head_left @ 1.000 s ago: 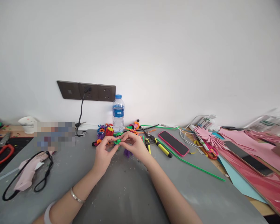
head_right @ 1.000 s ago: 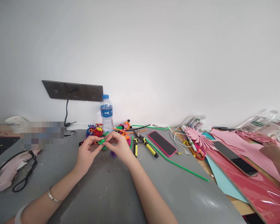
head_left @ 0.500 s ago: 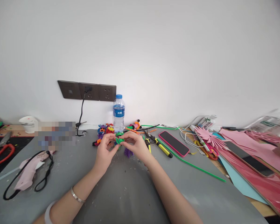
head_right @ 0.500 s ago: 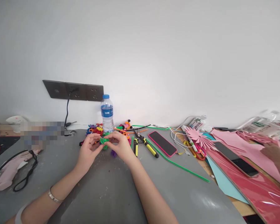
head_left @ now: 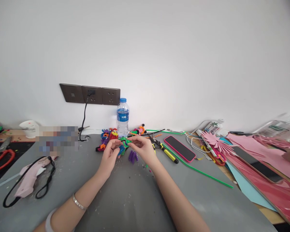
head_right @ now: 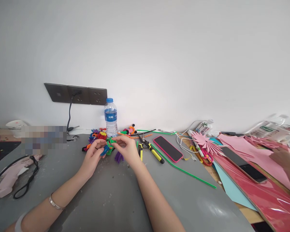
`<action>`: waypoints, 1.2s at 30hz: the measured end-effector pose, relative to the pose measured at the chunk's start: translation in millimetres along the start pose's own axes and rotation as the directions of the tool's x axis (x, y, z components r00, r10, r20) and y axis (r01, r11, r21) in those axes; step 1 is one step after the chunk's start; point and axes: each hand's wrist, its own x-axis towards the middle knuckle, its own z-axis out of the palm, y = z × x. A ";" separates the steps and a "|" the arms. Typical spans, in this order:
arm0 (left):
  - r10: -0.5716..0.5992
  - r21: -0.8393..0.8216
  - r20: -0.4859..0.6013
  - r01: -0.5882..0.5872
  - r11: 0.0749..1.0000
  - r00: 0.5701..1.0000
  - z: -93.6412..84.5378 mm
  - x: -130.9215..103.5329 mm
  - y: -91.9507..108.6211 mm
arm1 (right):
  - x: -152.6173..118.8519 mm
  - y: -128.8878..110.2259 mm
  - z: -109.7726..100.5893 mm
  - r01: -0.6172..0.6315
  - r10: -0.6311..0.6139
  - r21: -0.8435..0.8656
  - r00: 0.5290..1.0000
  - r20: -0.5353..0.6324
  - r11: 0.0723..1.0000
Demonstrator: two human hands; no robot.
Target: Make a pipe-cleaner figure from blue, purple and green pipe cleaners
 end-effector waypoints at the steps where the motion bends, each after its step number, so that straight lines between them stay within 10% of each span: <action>1: -0.034 -0.043 0.004 0.034 0.998 0.999 0.8 -0.5 0.7 | -0.2 0.4 0.2 0.015 -0.015 -0.017 1.000 0.008 1.000; 14: -0.077 0.174 -0.007 0.077 0.982 0.997 2.2 -4.2 6.3 | -2.5 -2.0 -0.2 0.127 -0.105 -0.080 0.967 0.231 0.989; 20: 0.082 0.196 -0.032 -0.074 0.978 0.996 -1.0 -0.8 0.3 | -2.8 -1.4 3.3 -0.037 0.025 0.057 0.980 0.198 0.998; 29: 0.018 0.052 -0.089 -0.013 0.999 0.996 1.8 -2.8 -1.6 | 0.0 -3.7 1.0 -0.293 0.222 0.225 0.930 0.292 0.929; 36: -0.067 -0.060 -0.051 0.064 0.996 0.996 3.1 -3.0 -1.1 | -2.1 0.9 2.9 -0.210 0.133 0.244 0.946 0.297 0.947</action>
